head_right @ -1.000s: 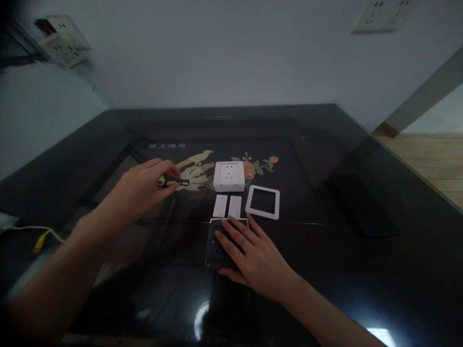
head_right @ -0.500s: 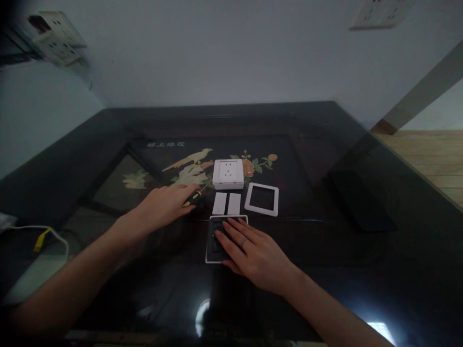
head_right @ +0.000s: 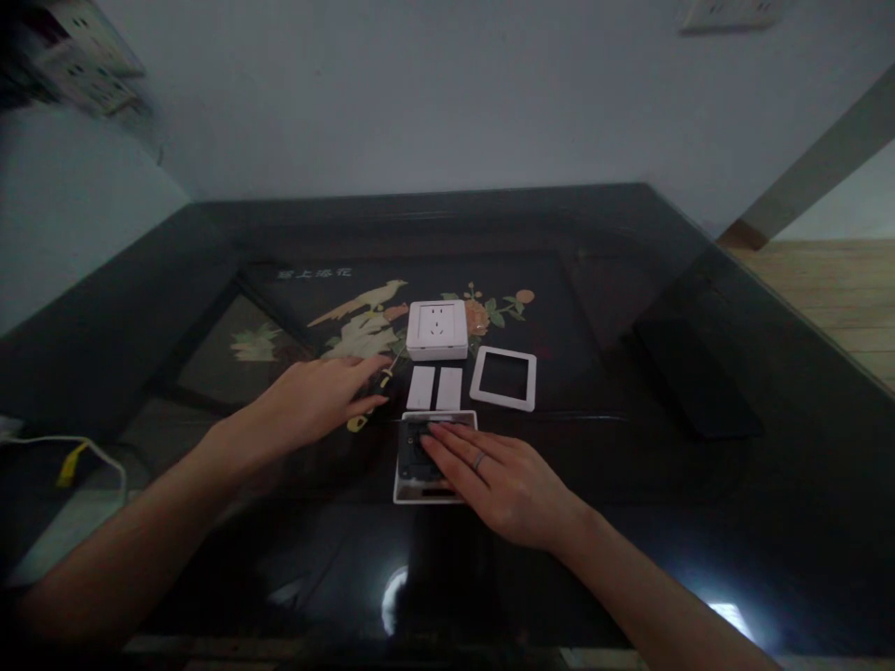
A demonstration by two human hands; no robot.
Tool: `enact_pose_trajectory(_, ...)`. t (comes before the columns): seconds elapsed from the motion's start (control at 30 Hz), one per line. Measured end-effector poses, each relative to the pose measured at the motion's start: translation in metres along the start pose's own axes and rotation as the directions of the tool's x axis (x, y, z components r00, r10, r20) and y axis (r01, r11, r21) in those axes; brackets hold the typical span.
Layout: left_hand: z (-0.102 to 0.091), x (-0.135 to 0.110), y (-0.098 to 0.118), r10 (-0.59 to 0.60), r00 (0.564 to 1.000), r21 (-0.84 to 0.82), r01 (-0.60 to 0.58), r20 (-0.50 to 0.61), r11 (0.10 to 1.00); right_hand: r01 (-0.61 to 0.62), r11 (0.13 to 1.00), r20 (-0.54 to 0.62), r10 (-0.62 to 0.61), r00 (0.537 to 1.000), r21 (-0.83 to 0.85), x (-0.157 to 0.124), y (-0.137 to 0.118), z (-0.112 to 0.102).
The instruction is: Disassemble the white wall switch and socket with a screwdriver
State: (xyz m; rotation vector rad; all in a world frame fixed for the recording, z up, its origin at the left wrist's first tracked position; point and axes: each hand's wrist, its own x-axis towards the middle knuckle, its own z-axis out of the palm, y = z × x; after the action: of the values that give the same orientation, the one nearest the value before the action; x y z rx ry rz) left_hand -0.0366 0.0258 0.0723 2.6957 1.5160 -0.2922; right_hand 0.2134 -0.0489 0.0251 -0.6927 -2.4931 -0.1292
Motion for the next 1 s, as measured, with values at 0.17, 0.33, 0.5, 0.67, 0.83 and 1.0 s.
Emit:
enact_pose_trajectory(0.17, -0.019, -0.014, 0.004, 0.201, 0.977, -0.182, -0.210, -0.065, 0.961, -0.085, 0.995, -0.130, 0.090, 0.987, 0.044, 0.002, 0.000, 0.000)
enact_pose_trajectory(0.33, -0.025, -0.021, 0.018, 0.437, 0.893, -0.485, -0.430, -0.106, 0.762, -0.341, 0.926, -0.171, 0.367, 0.914, 0.163, 0.004, -0.002, -0.005)
enact_pose_trajectory(0.5, -0.020, -0.016, 0.031, 0.383, 0.911, -0.554, -0.400, -0.154, 0.730, -0.451, 0.859, -0.174, 0.495, 0.851, 0.240, 0.005, -0.005, -0.011)
enact_pose_trajectory(0.67, -0.017, -0.015, 0.035, 0.340, 0.907, -0.566, -0.420, -0.247, 0.710, -0.429, 0.860, -0.183, 0.485, 0.855, 0.276, 0.006, -0.005, -0.014)
enact_pose_trajectory(0.83, -0.018, -0.015, 0.038, 0.285, 0.916, -0.646, -0.402, -0.284, 0.649, -0.425, 0.860, -0.165, 0.480, 0.862, 0.282, 0.005, -0.005, -0.014)
enact_pose_trajectory(1.0, -0.020, -0.015, 0.041, 0.238, 0.939, -0.738, -0.342, -0.247, 0.582, -0.376, 0.904, -0.189, 0.413, 0.891, 0.203, 0.002, -0.005, -0.015)
